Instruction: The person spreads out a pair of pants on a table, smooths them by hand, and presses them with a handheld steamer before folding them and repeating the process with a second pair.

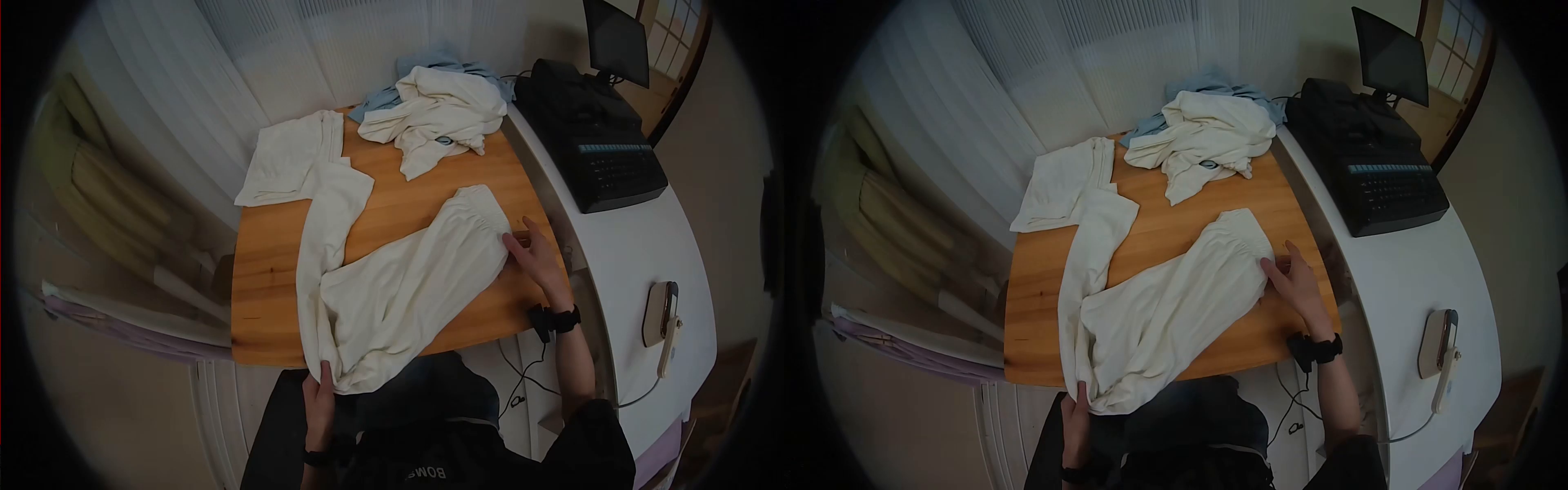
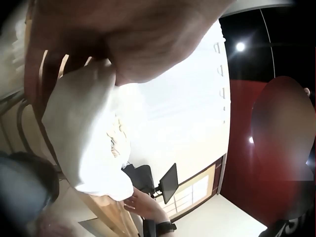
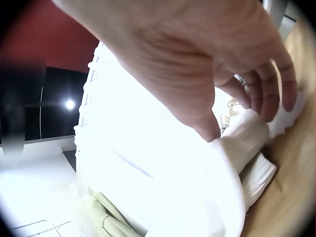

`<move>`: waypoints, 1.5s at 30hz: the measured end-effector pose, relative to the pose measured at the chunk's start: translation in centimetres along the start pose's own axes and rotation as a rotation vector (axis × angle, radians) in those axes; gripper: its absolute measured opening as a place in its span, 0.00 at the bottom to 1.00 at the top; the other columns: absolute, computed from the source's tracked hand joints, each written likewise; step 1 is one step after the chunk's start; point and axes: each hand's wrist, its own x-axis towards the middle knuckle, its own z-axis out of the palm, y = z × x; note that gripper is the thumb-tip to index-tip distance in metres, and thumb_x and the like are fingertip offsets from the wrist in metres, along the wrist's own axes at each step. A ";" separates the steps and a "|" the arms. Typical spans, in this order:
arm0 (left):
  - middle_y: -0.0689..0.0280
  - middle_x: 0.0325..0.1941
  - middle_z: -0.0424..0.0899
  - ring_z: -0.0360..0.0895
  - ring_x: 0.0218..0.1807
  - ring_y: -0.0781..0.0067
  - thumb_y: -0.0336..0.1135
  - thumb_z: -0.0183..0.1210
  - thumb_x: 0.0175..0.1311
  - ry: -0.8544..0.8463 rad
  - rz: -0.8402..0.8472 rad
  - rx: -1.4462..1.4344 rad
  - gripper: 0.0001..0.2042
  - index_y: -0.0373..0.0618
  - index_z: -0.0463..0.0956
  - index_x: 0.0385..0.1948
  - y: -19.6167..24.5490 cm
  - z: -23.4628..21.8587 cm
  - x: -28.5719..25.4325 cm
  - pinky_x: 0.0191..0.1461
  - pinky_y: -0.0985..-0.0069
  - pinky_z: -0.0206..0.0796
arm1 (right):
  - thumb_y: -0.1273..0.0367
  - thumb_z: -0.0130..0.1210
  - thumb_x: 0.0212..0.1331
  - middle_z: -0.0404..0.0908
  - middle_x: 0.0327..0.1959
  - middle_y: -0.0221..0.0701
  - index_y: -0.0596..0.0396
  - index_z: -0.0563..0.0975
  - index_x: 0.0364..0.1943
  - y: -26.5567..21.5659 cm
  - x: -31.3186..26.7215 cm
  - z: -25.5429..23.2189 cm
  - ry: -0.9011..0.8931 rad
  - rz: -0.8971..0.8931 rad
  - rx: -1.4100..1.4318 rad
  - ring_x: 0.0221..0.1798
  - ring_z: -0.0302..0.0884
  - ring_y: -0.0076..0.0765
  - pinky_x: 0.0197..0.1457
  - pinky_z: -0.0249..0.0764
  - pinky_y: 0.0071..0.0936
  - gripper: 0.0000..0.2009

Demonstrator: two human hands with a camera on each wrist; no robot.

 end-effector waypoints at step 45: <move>0.57 0.70 0.69 0.67 0.70 0.51 0.43 0.70 0.60 0.076 0.519 1.260 0.32 0.50 0.69 0.67 2.4 -12.1 13.5 0.69 0.55 0.61 | 0.62 0.68 0.61 0.81 0.43 0.35 0.61 0.77 0.50 6.9 2.4 -1.0 -0.015 -0.074 -0.107 0.40 0.80 0.30 0.47 0.76 0.27 0.21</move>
